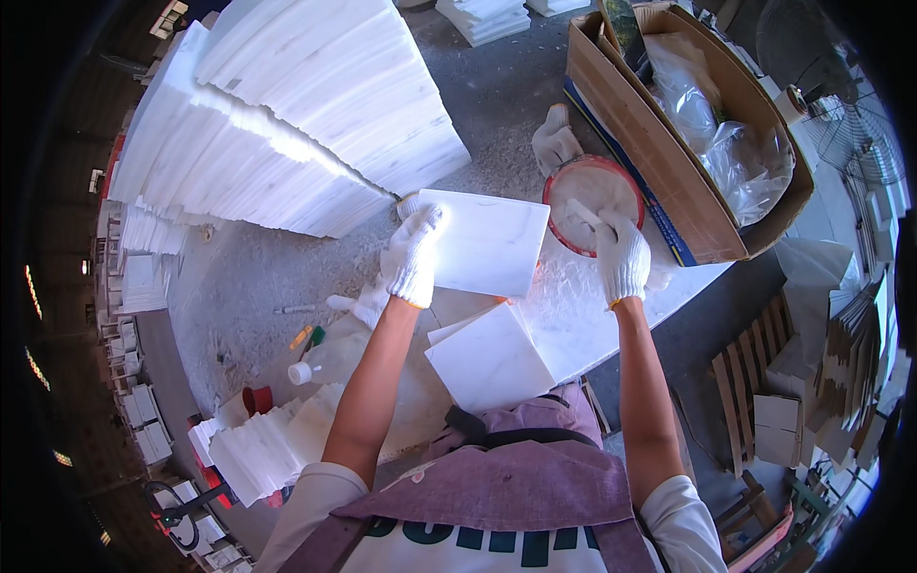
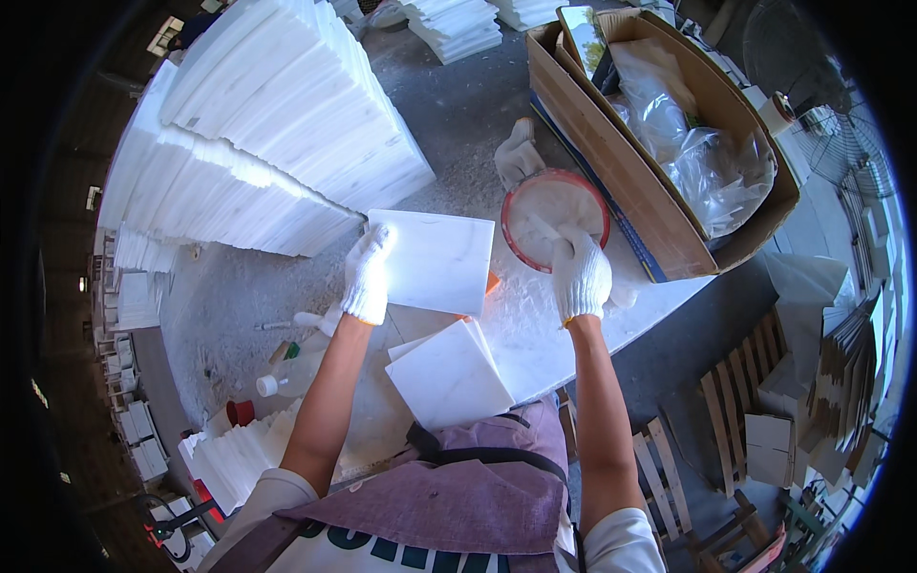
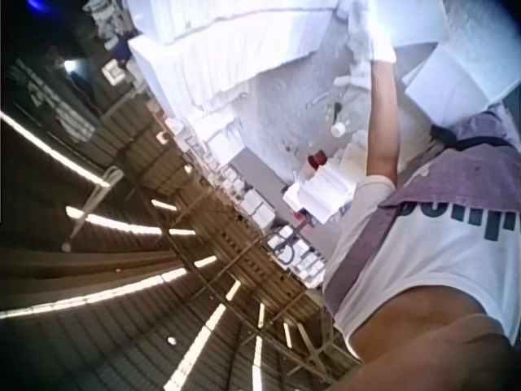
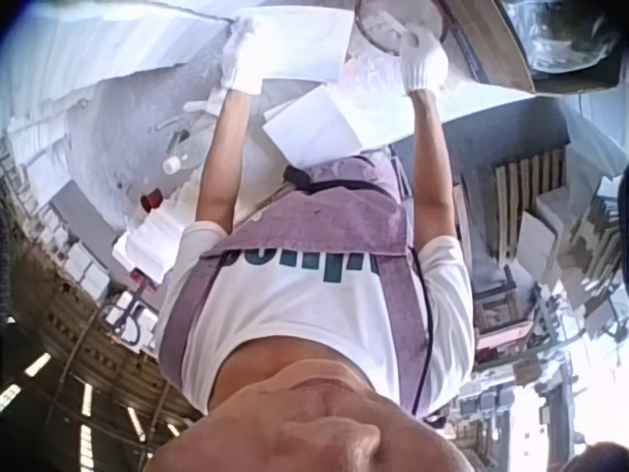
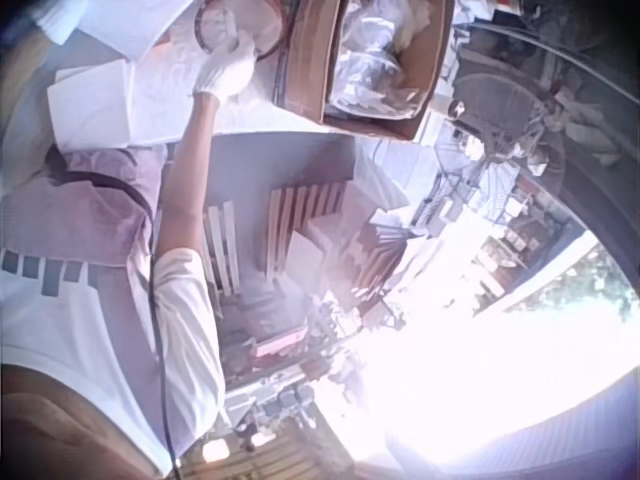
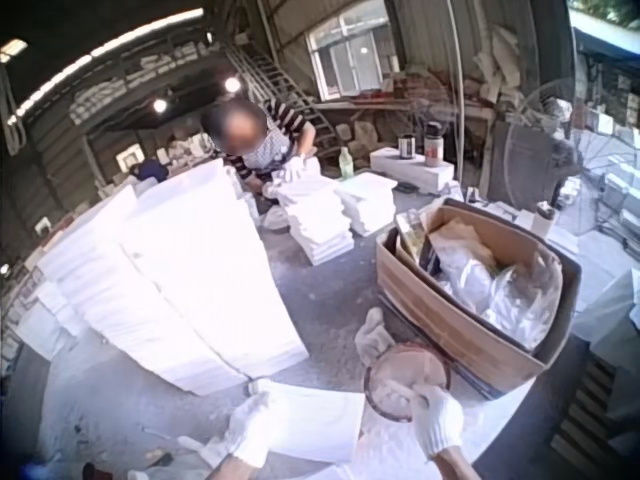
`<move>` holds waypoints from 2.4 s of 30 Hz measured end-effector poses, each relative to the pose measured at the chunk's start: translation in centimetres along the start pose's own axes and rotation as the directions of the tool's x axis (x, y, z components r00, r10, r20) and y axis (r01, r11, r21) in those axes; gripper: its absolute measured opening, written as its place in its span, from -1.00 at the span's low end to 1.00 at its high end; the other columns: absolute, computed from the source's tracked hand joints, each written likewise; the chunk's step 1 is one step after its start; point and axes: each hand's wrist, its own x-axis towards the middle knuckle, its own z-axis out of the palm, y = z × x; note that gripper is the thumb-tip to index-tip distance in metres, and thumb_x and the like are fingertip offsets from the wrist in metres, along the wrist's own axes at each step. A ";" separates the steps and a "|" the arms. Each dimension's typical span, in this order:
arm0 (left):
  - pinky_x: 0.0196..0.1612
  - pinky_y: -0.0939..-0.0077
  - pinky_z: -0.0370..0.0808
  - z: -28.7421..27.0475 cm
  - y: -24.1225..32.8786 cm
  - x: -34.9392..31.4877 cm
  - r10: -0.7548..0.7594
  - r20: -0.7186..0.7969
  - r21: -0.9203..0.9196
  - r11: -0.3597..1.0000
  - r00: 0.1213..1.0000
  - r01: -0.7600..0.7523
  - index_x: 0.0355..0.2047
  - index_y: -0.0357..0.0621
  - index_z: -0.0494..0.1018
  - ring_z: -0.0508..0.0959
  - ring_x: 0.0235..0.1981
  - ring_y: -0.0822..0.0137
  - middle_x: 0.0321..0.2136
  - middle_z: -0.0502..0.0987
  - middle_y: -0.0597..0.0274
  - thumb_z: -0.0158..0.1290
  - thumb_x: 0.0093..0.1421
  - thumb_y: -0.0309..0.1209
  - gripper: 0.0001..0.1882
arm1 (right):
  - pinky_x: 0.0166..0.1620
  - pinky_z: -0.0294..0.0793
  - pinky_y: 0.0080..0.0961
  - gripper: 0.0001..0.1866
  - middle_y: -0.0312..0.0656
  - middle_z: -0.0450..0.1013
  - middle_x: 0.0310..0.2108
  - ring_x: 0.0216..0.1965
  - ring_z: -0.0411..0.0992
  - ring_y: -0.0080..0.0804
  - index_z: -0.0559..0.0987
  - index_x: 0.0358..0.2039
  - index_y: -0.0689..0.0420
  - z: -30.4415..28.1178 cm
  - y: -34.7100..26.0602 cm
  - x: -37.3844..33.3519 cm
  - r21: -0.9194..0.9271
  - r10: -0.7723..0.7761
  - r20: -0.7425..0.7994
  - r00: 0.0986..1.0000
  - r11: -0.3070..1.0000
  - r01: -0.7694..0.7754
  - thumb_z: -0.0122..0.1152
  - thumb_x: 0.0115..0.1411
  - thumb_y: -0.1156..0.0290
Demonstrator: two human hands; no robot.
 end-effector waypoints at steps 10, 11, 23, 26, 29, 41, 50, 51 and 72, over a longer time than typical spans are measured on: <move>-0.13 0.60 0.41 0.6 -0.4 0.6 0.010 0.068 0.075 0.997 0.998 -0.016 -0.08 -0.23 0.51 0.49 -0.21 0.53 -0.23 0.56 0.33 0.15 0.22 -0.29 -0.67 | -0.23 0.48 -0.31 -0.74 0.06 0.55 -0.34 -0.32 0.53 -0.05 0.64 -0.27 0.15 0.3 0.5 0.5 0.112 0.087 0.132 0.987 0.989 -0.102 0.10 0.09 0.34; -0.16 0.60 0.42 1.1 -0.1 0.5 0.006 0.076 0.086 0.996 0.997 -0.013 -0.13 -0.22 0.53 0.49 -0.25 0.54 -0.27 0.56 0.35 0.16 0.21 -0.29 -0.70 | -0.24 0.48 -0.32 -0.74 0.05 0.56 -0.34 -0.34 0.54 -0.07 0.64 -0.27 0.17 0.1 0.7 0.5 0.147 0.095 0.112 0.989 0.983 -0.111 0.12 0.09 0.34; -0.30 0.62 0.41 6.0 1.1 1.3 -0.153 0.135 0.318 0.943 0.979 0.104 -0.31 -0.14 0.54 0.46 -0.38 0.57 -0.42 0.52 0.40 0.20 0.17 -0.17 -0.71 | -0.57 0.20 -0.70 -0.74 -0.29 0.41 -0.56 -0.62 0.25 -0.66 0.59 -0.10 0.25 -6.6 -3.1 0.4 0.613 0.269 0.205 0.941 0.714 -0.338 0.12 0.24 0.44; -0.31 0.63 0.41 6.5 0.2 2.1 -0.145 0.211 0.315 0.946 0.967 0.073 -0.31 -0.15 0.54 0.47 -0.39 0.57 -0.43 0.53 0.39 0.20 0.17 -0.17 -0.71 | -0.51 0.31 -0.66 -0.74 -0.27 0.47 -0.50 -0.57 0.33 -0.64 0.59 -0.10 0.24 -7.4 -3.3 0.6 0.625 0.219 0.263 0.940 0.703 -0.339 0.15 0.23 0.44; -0.34 0.64 0.42 7.0 -1.0 2.6 -0.124 0.269 0.312 0.949 0.955 0.035 -0.31 -0.15 0.55 0.47 -0.41 0.58 -0.44 0.53 0.40 0.19 0.18 -0.18 -0.72 | -0.48 0.38 -0.65 -0.74 -0.26 0.50 -0.46 -0.54 0.37 -0.63 0.60 -0.11 0.24 -7.7 -3.2 0.4 0.613 0.195 0.290 0.937 0.714 -0.338 0.16 0.21 0.45; -0.44 0.63 0.41 8.1 -1.9 2.5 -0.147 0.334 0.337 0.941 0.931 0.028 -0.37 -0.13 0.53 0.47 -0.48 0.60 -0.49 0.53 0.41 0.16 0.20 -0.21 -0.76 | -0.52 0.37 -0.67 -0.76 -0.26 0.49 -0.50 -0.60 0.34 -0.64 0.60 -0.11 0.22 -6.7 -3.0 0.1 0.536 0.168 0.235 0.957 0.799 -0.272 0.17 0.22 0.45; -0.45 0.62 0.42 7.9 -2.7 3.0 -0.147 0.365 0.316 0.948 0.919 0.027 -0.37 -0.13 0.52 0.48 -0.47 0.60 -0.50 0.52 0.41 0.14 0.22 -0.23 -0.78 | -0.46 0.42 -0.65 -0.75 -0.24 0.51 -0.43 -0.55 0.40 -0.61 0.61 -0.12 0.23 -6.7 -2.7 0.2 0.500 0.156 0.242 0.958 0.826 -0.261 0.20 0.18 0.47; -0.45 0.62 0.42 7.9 -2.7 3.0 -0.146 0.366 0.312 0.950 0.919 0.026 -0.37 -0.13 0.52 0.48 -0.47 0.60 -0.50 0.52 0.41 0.14 0.22 -0.24 -0.78 | -0.43 0.44 -0.64 -0.73 -0.23 0.52 -0.40 -0.53 0.42 -0.60 0.60 -0.12 0.24 -6.8 -2.7 0.2 0.488 0.155 0.248 0.956 0.833 -0.262 0.21 0.17 0.47; -0.48 0.63 0.41 7.9 -3.1 3.1 -0.182 0.345 0.348 0.936 0.921 0.054 -0.38 -0.14 0.52 0.47 -0.49 0.60 -0.51 0.52 0.40 0.18 0.19 -0.20 -0.75 | -0.39 0.45 -0.63 -0.75 -0.24 0.54 -0.35 -0.49 0.42 -0.61 0.62 -0.14 0.23 -6.9 -3.2 -0.1 0.467 0.157 0.203 0.967 0.852 -0.236 0.22 0.16 0.48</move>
